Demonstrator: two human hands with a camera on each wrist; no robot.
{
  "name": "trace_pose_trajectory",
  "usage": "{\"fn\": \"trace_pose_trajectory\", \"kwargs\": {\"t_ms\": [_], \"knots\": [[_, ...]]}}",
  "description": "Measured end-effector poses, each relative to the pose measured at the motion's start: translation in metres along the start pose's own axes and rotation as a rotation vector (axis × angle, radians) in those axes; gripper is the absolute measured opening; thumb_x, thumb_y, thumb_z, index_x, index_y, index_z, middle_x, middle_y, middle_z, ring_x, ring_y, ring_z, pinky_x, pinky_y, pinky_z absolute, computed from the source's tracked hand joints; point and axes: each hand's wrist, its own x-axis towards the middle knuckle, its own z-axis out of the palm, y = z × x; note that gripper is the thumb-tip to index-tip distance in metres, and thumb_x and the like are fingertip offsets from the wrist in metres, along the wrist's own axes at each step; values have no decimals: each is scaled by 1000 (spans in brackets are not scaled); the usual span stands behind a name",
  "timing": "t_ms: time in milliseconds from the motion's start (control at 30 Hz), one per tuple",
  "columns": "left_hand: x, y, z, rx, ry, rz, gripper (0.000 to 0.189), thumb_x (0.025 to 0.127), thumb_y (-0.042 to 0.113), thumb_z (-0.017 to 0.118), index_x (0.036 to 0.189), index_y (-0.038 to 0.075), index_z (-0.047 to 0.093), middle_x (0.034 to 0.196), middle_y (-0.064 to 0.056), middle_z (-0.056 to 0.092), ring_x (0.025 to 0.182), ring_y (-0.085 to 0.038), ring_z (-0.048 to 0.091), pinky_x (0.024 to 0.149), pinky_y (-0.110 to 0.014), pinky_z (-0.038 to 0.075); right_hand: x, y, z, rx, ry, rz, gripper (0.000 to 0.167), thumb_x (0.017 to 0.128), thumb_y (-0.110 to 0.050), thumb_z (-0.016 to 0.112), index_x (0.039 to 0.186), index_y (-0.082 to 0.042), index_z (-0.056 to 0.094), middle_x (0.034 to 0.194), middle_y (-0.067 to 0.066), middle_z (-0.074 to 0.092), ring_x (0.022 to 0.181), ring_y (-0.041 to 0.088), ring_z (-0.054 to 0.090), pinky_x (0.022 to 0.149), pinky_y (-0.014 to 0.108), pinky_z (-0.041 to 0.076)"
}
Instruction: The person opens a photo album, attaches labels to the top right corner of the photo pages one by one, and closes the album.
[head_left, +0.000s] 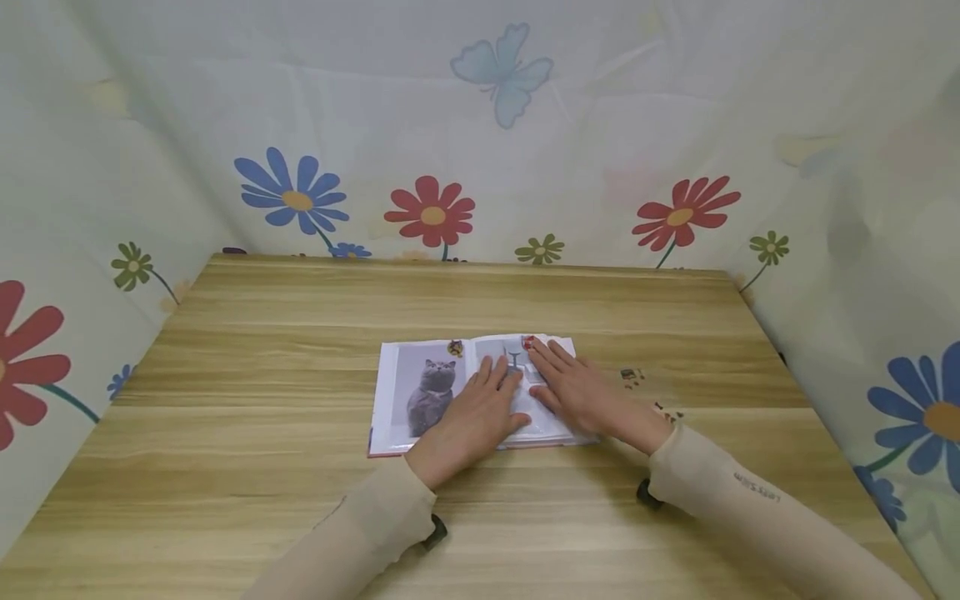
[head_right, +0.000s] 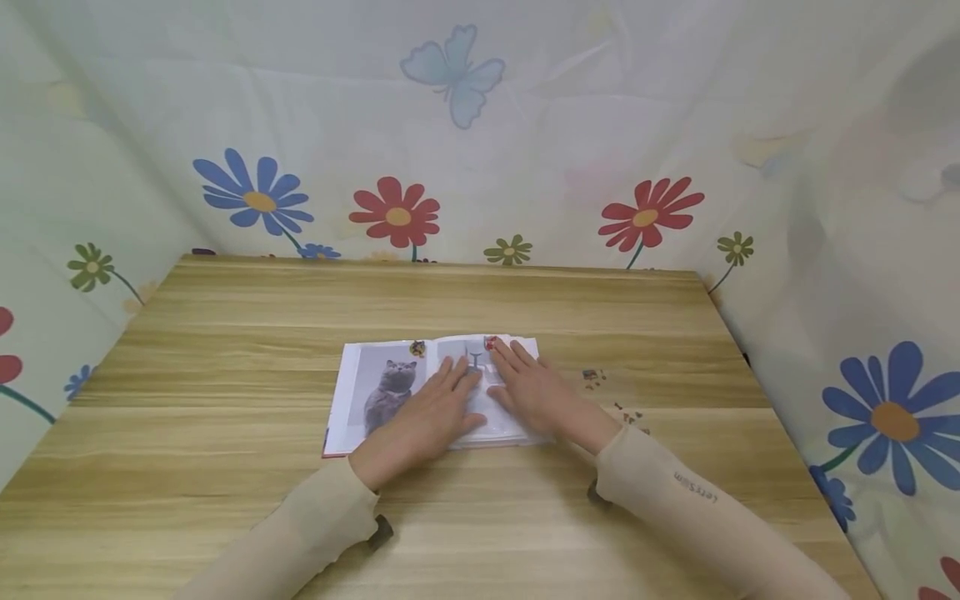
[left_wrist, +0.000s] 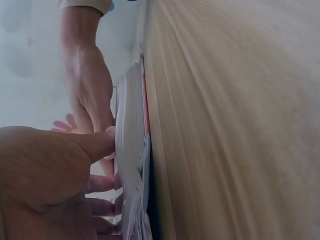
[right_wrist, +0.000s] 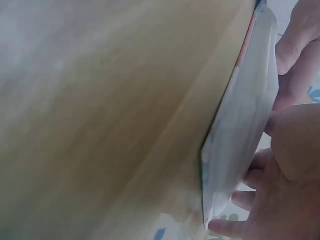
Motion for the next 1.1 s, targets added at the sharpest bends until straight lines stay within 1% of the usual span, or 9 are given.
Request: {"fn": "trace_pose_trajectory", "kwargs": {"t_ms": [167, 300, 400, 600, 733, 833, 967, 1100], "knots": [[-2, -1, -3, 0, 7, 17, 72, 105, 44, 58, 155, -4, 38, 164, -27, 27, 153, -46, 20, 124, -48, 22, 0, 0, 1, -7, -10, 7, 68, 111, -42, 43, 163, -3, 23, 171, 11, 15, 156, 35, 16, 119, 63, 27], [-4, -4, -2, 31, 14, 50, 72, 105, 44, 57, 155, -5, 39, 164, -28, 27, 152, -47, 21, 124, -47, 22, 0, 1, 0, -24, -25, 12, 69, 111, -43, 42, 164, -3, 23, 172, 11, 15, 156, 36, 15, 118, 64, 27], [-5, -5, -2, 43, 8, 66, 72, 105, 44, 57, 154, -6, 39, 163, -29, 27, 152, -47, 21, 124, -47, 22, 2, 2, -2, -36, -45, 16, 70, 111, -45, 41, 164, -4, 22, 171, 11, 15, 156, 36, 14, 118, 64, 26], [-5, -6, -6, 73, -34, 75, 73, 106, 44, 56, 156, -6, 36, 164, -29, 24, 152, -47, 20, 124, -47, 22, 10, 6, -7, -44, -80, 50, 76, 109, -52, 42, 165, -5, 19, 172, 12, 14, 156, 37, 15, 118, 65, 26], [-3, -7, -6, 104, -41, 81, 74, 106, 45, 56, 156, -6, 37, 164, -29, 25, 152, -46, 21, 124, -46, 23, 15, 10, -8, -55, -82, 60, 77, 109, -54, 40, 165, -4, 19, 172, 13, 14, 155, 39, 17, 117, 66, 28], [-3, -8, -8, 110, -59, 81, 75, 105, 47, 57, 156, -5, 37, 165, -28, 24, 153, -46, 21, 124, -46, 22, 18, 12, -7, -35, -89, 73, 78, 109, -55, 38, 165, -4, 17, 172, 13, 13, 156, 39, 16, 117, 66, 27], [-3, -8, -10, 112, -115, 64, 78, 105, 51, 54, 160, -1, 32, 168, -25, 17, 155, -43, 16, 124, -49, 23, 21, 16, -5, -8, -112, 96, 80, 109, -56, 37, 165, -5, 13, 172, 12, 9, 156, 37, 13, 118, 66, 24], [-3, -8, -13, 120, -138, 57, 79, 105, 54, 50, 162, 2, 29, 169, -22, 14, 156, -41, 13, 123, -52, 25, 25, 20, -4, 10, -100, 110, 80, 109, -57, 36, 165, -4, 13, 172, 13, 9, 156, 38, 13, 118, 67, 24]]}}
